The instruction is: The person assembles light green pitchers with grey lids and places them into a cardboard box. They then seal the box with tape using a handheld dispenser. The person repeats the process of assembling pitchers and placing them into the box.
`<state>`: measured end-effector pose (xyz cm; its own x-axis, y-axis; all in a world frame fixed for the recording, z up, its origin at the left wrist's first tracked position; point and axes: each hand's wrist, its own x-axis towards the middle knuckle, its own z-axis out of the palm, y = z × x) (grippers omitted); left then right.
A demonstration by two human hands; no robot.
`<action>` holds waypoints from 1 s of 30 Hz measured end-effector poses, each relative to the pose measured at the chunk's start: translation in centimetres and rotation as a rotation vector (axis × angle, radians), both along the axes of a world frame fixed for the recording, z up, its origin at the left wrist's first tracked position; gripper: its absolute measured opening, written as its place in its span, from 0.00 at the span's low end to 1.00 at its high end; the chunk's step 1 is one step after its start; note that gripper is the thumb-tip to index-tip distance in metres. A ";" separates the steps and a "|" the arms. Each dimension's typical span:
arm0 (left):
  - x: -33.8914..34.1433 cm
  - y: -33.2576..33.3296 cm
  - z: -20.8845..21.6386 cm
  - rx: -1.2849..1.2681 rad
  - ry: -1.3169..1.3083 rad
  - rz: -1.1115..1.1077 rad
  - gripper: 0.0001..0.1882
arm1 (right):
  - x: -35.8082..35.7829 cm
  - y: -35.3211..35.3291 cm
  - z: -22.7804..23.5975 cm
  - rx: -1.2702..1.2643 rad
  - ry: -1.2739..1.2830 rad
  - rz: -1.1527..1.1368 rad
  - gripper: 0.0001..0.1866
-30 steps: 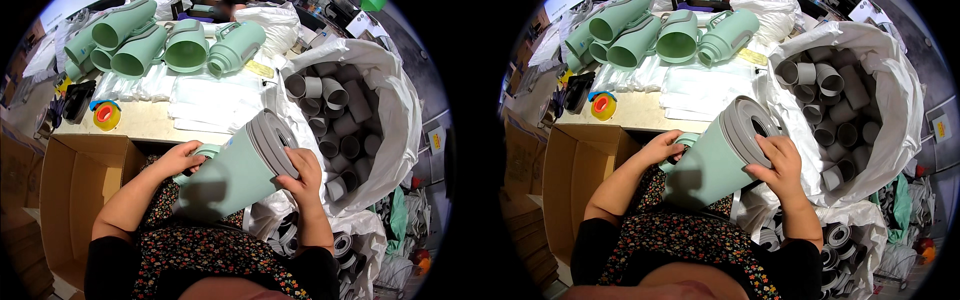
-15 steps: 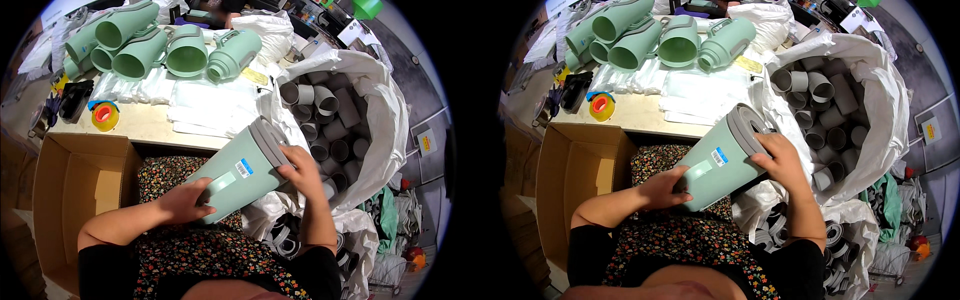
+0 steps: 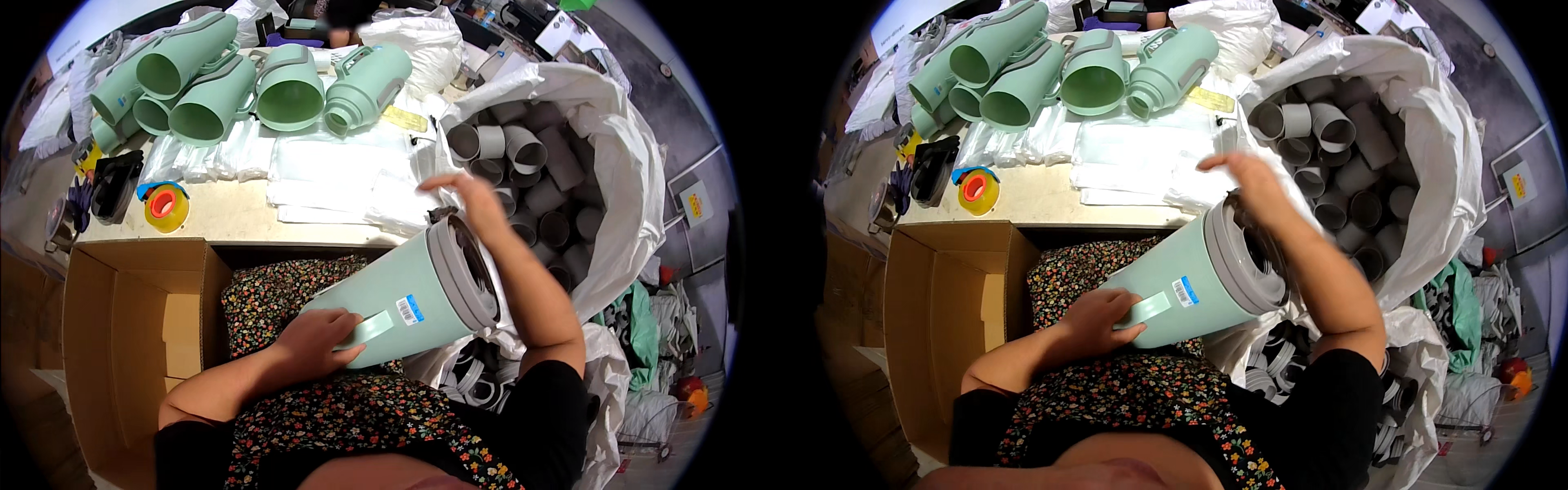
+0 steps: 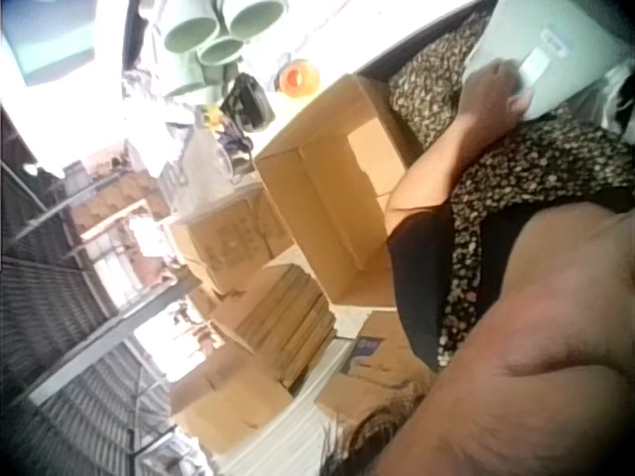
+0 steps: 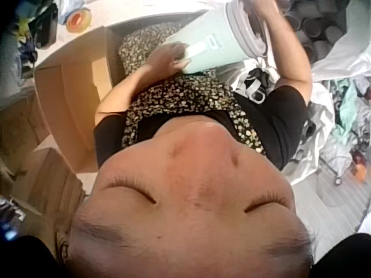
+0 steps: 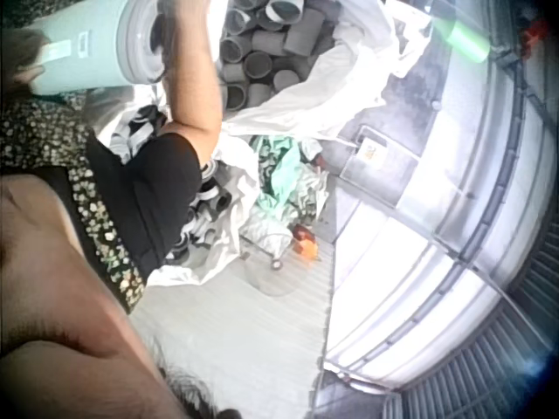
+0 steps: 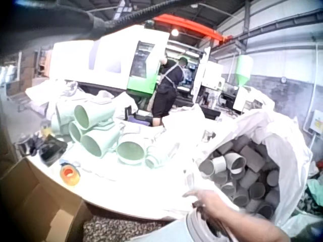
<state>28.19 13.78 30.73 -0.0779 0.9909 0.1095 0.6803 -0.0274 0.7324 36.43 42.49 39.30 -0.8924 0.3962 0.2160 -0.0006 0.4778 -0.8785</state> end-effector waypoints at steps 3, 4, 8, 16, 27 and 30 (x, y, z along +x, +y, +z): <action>-0.3 0.1 0.2 0.032 0.033 0.000 0.18 | -0.1 1.5 3.1 0.069 0.129 0.089 0.32; -0.3 0.2 0.1 0.037 0.035 -0.011 0.18 | 0.0 0.9 2.5 0.003 0.058 0.156 0.31; 0.2 0.4 -0.1 0.099 0.084 -0.045 0.17 | 1.0 -1.9 -2.0 -0.016 -0.091 0.289 0.28; -0.4 1.4 1.1 -0.090 0.056 -0.044 0.19 | 1.8 1.7 -4.5 0.223 -0.436 -0.127 0.29; -2.9 1.9 -0.4 0.042 -0.028 0.133 0.18 | 4.2 10.0 2.6 0.184 0.458 -0.308 0.26; -4.6 2.1 -0.8 -0.026 -0.267 0.187 0.18 | 5.9 5.5 -1.3 0.146 0.376 -0.388 0.32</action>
